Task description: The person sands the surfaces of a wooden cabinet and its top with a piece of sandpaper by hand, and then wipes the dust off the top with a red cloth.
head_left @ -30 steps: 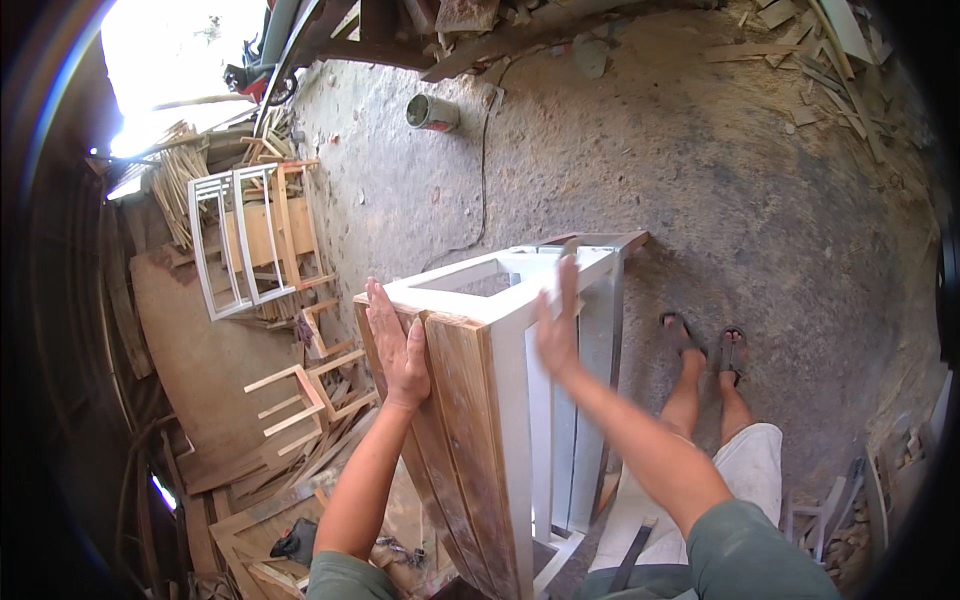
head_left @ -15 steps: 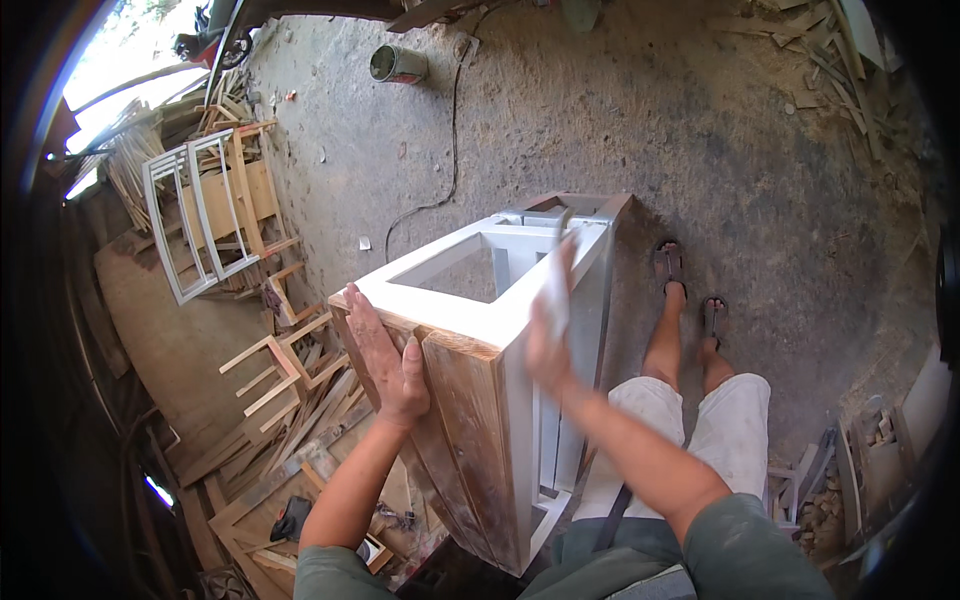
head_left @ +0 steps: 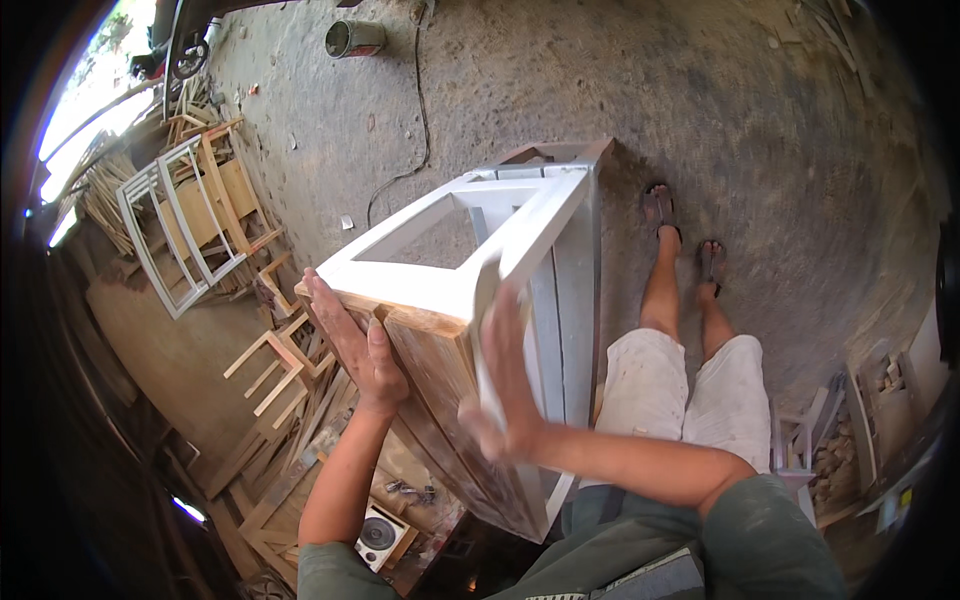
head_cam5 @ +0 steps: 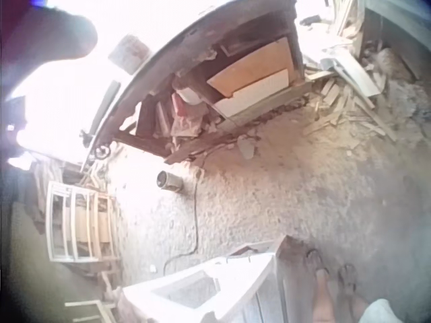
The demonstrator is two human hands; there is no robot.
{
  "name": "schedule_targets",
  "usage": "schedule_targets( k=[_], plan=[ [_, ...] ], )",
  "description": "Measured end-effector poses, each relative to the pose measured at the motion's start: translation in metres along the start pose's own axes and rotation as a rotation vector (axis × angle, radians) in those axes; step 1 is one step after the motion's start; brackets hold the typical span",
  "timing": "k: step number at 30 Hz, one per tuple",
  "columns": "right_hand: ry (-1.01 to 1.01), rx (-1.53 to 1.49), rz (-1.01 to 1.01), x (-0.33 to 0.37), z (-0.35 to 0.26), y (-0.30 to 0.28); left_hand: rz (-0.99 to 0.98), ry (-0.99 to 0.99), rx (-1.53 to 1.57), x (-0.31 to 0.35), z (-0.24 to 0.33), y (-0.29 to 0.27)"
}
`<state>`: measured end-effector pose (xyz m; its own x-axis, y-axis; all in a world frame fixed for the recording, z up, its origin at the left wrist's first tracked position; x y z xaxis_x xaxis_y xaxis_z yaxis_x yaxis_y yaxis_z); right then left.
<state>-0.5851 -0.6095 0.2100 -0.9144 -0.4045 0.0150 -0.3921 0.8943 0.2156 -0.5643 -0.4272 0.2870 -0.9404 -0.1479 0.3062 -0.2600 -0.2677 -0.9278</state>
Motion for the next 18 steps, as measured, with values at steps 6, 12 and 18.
schedule_targets(
  k=[6, 12, 18],
  plan=[
    [-0.053, 0.048, -0.054, -0.037, 0.013, -0.021, 0.024, -0.004, -0.027, 0.002, 0.002, -0.001],
    [-0.065, -0.015, -0.169, 0.088, -0.005, 0.015, 0.034, -0.014, -0.001, 0.011, 0.001, 0.001],
    [-0.081, 0.057, -0.073, 0.023, 0.009, -0.005, 0.032, 0.0, -0.015, 0.005, -0.001, 0.002]
  ],
)
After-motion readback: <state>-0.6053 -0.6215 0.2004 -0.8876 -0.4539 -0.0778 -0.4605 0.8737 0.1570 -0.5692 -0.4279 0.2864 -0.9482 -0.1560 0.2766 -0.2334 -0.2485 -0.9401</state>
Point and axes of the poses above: each hand's wrist, its own x-axis away from the middle knuckle, its own y-axis out of the palm, z = x × y, the point moved 2 cm from there along -x, towards the middle knuckle, and after that the axes turned 11 degrees about -z, right-handed, at the moved point
